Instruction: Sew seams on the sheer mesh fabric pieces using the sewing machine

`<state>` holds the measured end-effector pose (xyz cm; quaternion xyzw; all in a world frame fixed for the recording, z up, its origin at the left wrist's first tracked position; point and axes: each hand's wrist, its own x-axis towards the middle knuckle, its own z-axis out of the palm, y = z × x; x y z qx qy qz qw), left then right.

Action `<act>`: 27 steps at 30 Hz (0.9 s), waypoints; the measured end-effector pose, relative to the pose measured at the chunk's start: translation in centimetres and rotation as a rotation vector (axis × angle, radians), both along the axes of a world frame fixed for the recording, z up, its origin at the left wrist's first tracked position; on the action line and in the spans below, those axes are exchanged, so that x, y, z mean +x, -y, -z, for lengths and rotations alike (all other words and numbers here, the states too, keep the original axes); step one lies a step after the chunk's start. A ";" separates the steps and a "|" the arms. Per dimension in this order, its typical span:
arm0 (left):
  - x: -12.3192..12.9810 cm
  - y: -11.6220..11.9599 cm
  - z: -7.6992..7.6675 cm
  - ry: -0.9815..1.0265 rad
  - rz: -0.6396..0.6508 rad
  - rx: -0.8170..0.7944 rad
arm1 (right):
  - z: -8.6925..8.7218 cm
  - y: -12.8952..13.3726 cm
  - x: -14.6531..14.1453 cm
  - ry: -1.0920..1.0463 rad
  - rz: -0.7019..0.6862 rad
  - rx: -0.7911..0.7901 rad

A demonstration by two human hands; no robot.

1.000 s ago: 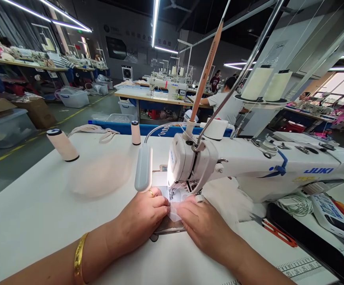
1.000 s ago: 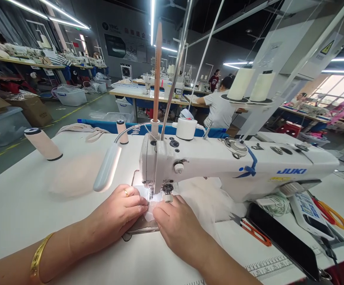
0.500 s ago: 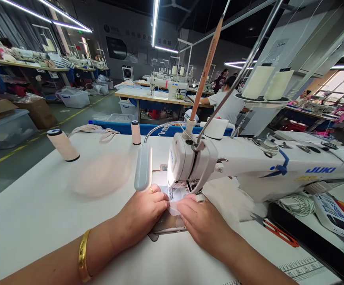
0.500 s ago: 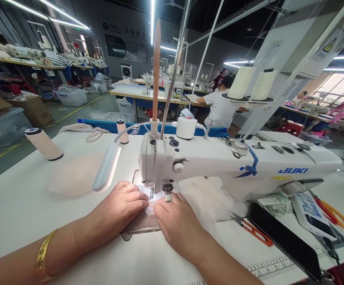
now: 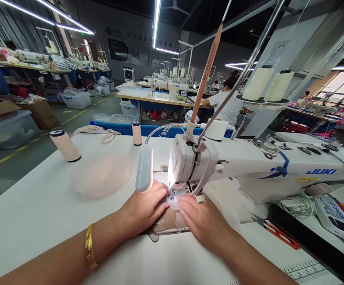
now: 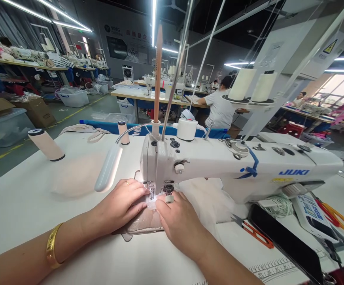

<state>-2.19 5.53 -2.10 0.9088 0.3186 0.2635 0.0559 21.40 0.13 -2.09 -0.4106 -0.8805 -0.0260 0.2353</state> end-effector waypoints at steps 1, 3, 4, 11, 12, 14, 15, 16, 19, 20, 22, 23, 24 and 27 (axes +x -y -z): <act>0.0 0.0 -0.1 -0.022 -0.023 -0.013 | 0.0 0.0 0.0 -0.017 -0.011 0.005; -0.1 -0.1 -0.4 -0.097 -0.054 0.001 | -0.1 0.2 -0.1 -0.049 -0.034 0.025; -0.1 0.0 -0.6 -0.136 -0.069 0.023 | -0.2 0.3 -0.1 -0.064 -0.046 0.037; 0.4 2.1 -2.3 -0.251 -0.084 0.175 | -0.4 0.8 -0.2 -0.136 -0.162 0.098; 0.4 2.6 -2.5 -0.228 -0.044 0.141 | -0.4 0.9 -0.3 -0.135 -0.176 0.104; 0.3 3.5 -2.7 -0.178 0.019 0.053 | -0.6 0.9 -0.5 -0.122 -0.194 0.096; 0.3 3.8 -2.7 -0.167 0.048 0.016 | -0.6 0.9 -0.6 -0.108 -0.192 0.077; 0.3 3.9 -2.6 -0.165 0.077 -0.010 | -0.7 0.9 -0.7 -0.092 -0.182 0.053; 0.3 4.0 -2.3 -0.160 0.120 -0.028 | -0.8 0.8 -0.8 -0.031 -0.142 -0.034; 0.3 3.8 -2.1 -0.152 0.120 -0.020 | -0.8 0.8 -0.7 -0.012 -0.132 -0.055; 0.3 3.6 -1.8 -0.134 0.112 0.013 | -0.7 0.9 -0.6 0.020 -0.124 -0.075; 0.3 3.5 -1.6 -0.121 0.115 0.033 | -0.6 0.9 -0.5 0.030 -0.124 -0.079; 0.3 3.5 -1.5 -0.104 0.127 0.051 | -0.6 0.9 -0.4 0.036 -0.122 -0.083; 0.3 3.5 -1.3 -0.043 0.194 0.082 | -0.5 1.1 -0.2 0.039 -0.111 -0.103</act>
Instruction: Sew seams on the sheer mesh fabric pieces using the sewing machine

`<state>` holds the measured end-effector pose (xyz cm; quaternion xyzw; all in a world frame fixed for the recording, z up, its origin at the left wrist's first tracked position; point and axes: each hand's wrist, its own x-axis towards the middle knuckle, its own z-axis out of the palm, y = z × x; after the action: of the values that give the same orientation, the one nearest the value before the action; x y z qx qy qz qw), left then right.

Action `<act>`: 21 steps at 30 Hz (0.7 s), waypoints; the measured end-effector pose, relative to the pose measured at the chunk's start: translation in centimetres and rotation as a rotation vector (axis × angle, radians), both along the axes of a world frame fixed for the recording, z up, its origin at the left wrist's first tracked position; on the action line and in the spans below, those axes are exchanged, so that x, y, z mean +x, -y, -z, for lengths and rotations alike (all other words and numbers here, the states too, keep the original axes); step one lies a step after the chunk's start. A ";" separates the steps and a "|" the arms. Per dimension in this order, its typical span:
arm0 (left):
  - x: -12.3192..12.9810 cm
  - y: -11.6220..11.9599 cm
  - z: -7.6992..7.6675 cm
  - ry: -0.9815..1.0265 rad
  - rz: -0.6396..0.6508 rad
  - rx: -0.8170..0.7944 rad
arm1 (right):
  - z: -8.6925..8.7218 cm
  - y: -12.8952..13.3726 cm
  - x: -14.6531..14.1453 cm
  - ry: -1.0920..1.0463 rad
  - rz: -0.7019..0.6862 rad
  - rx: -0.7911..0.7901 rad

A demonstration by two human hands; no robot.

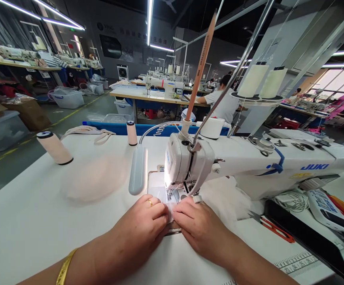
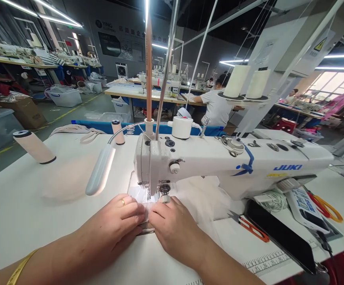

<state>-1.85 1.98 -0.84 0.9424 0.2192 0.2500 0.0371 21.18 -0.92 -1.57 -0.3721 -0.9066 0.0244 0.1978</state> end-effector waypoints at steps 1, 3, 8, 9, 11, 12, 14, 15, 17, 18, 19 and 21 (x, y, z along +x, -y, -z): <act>0.0 0.1 0.0 0.009 0.017 0.005 | 0.0 0.0 0.0 -0.001 0.003 -0.005; 0.1 0.3 0.0 0.012 0.024 0.021 | 0.1 0.1 0.1 -0.002 0.007 -0.008; 0.2 0.5 0.0 0.012 0.004 0.061 | 0.3 0.1 0.1 -0.009 0.013 0.006; 0.2 0.5 0.1 0.022 0.001 0.064 | 0.3 0.0 0.0 -0.011 0.014 0.011; 0.2 0.4 0.2 0.040 -0.008 0.069 | 0.4 -0.1 0.0 -0.014 0.018 0.022; 0.2 0.4 0.2 0.046 -0.015 0.074 | 0.4 -0.2 -0.1 -0.019 0.021 0.028; 0.2 0.2 0.3 0.045 -0.035 0.085 | 0.5 -0.4 -0.2 -0.032 0.033 0.032; 0.2 0.1 0.4 0.040 -0.044 0.091 | 0.6 -0.5 -0.2 -0.042 0.041 0.035; 0.2 -0.1 0.4 0.034 -0.057 0.100 | 0.8 -0.7 -0.2 -0.057 0.055 0.036; 0.2 -0.2 0.3 0.033 -0.065 0.105 | 0.9 -0.8 -0.2 -0.061 0.064 0.038; 0.2 -0.3 0.3 0.032 -0.072 0.110 | 1.0 -0.9 -0.2 -0.063 0.074 0.040; 0.2 -0.6 0.4 0.027 -0.084 0.115 | 1.2 -1.1 -0.2 -0.061 0.104 0.043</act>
<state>-1.68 2.57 -1.24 0.9293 0.2435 0.2765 -0.0248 20.94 0.16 -2.72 -0.4136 -0.8798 0.0057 0.2341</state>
